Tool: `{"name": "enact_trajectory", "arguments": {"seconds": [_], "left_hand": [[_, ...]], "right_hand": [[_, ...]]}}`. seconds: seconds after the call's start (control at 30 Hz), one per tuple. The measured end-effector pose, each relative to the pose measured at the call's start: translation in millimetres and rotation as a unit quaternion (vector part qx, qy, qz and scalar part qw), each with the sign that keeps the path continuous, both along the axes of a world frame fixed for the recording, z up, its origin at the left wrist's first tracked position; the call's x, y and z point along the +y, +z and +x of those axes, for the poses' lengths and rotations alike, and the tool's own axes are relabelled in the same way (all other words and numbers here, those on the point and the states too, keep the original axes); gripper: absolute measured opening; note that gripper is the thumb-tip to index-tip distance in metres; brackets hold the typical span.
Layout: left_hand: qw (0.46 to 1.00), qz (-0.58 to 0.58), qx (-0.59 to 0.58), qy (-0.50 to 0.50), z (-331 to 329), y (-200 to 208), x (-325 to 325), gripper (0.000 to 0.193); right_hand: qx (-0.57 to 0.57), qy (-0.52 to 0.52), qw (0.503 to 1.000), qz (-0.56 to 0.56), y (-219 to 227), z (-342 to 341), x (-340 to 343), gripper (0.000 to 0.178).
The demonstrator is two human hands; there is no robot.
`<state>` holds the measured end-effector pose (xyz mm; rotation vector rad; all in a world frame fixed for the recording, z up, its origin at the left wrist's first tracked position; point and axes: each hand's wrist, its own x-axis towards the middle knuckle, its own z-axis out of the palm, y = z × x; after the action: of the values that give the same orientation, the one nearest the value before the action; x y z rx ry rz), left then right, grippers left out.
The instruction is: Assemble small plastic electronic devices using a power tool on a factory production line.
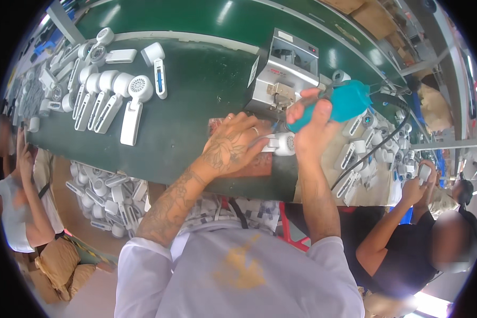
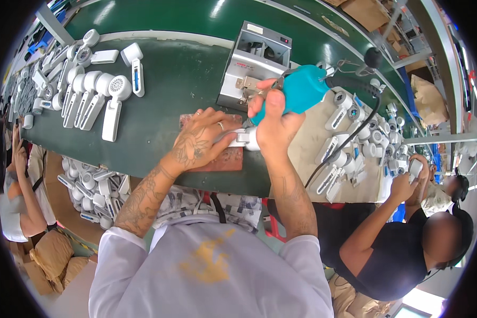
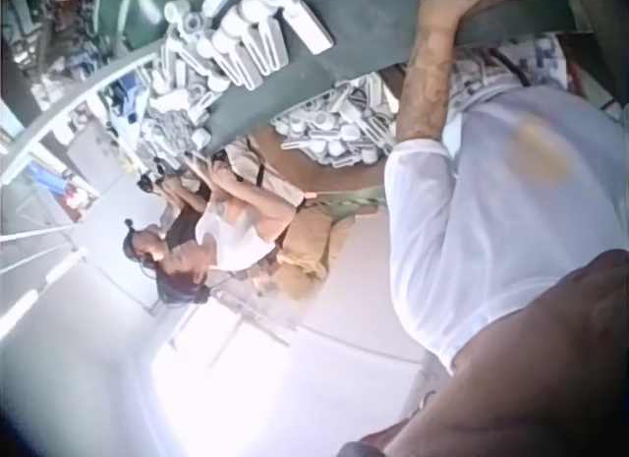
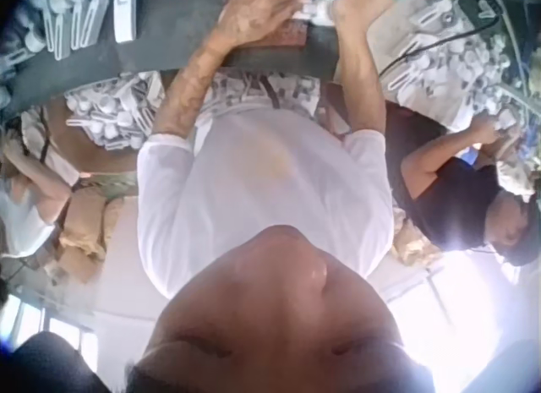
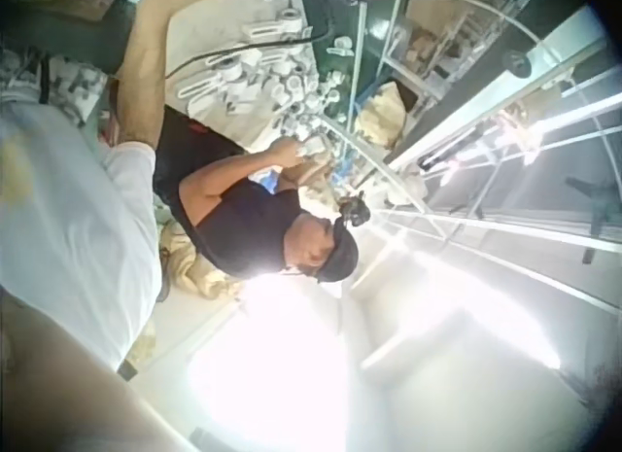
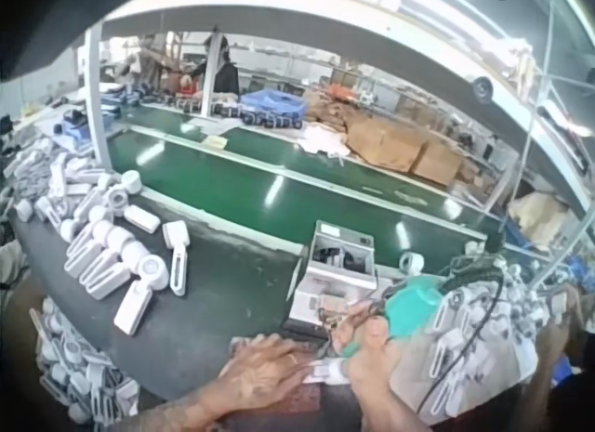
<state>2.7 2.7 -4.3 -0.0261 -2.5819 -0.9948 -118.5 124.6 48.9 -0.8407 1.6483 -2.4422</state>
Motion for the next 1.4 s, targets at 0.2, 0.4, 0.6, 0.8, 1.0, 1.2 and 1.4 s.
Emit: {"name": "enact_trajectory", "arguments": {"seconds": [0.2, 0.4, 0.6, 0.8, 1.0, 1.2, 1.4], "left_hand": [[1.000, -0.011, -0.027, -0.006, -0.6, 1.0, -1.7, 0.027], [1.000, -0.017, -0.013, -0.004, -0.4, -0.4, -0.2, 0.027], [1.000, -0.022, -0.002, -0.007, -2.5, 0.8, 0.3, 0.026], [0.999, -0.029, 0.020, -0.013, -3.2, 1.3, -0.4, 0.025], [0.999, -0.021, 0.026, -0.018, -3.3, -1.6, -1.6, 0.022], [0.999, -0.021, 0.044, -0.005, -1.6, -4.2, -0.7, 0.021], [0.999, -0.037, 0.001, -0.020, -1.0, -1.8, 1.0, 0.025]], "right_hand": [[-0.007, 0.020, 1.000, 0.003, -0.4, 7.2, 5.9, 0.043], [-0.024, 0.032, 0.999, -0.006, -15.1, 6.3, 5.6, 0.037], [-0.004, 0.028, 0.999, 0.038, -19.1, 7.1, 2.3, 0.049], [0.006, 0.029, 0.998, 0.051, -19.0, 8.1, 3.9, 0.049], [0.024, 0.005, 0.999, 0.030, 7.9, -0.5, -7.3, 0.044], [0.100, -0.021, 0.995, 0.000, -2.2, -30.1, -39.0, 0.041], [0.075, -0.030, 0.995, 0.054, 1.4, -31.7, -35.3, 0.042]]}}
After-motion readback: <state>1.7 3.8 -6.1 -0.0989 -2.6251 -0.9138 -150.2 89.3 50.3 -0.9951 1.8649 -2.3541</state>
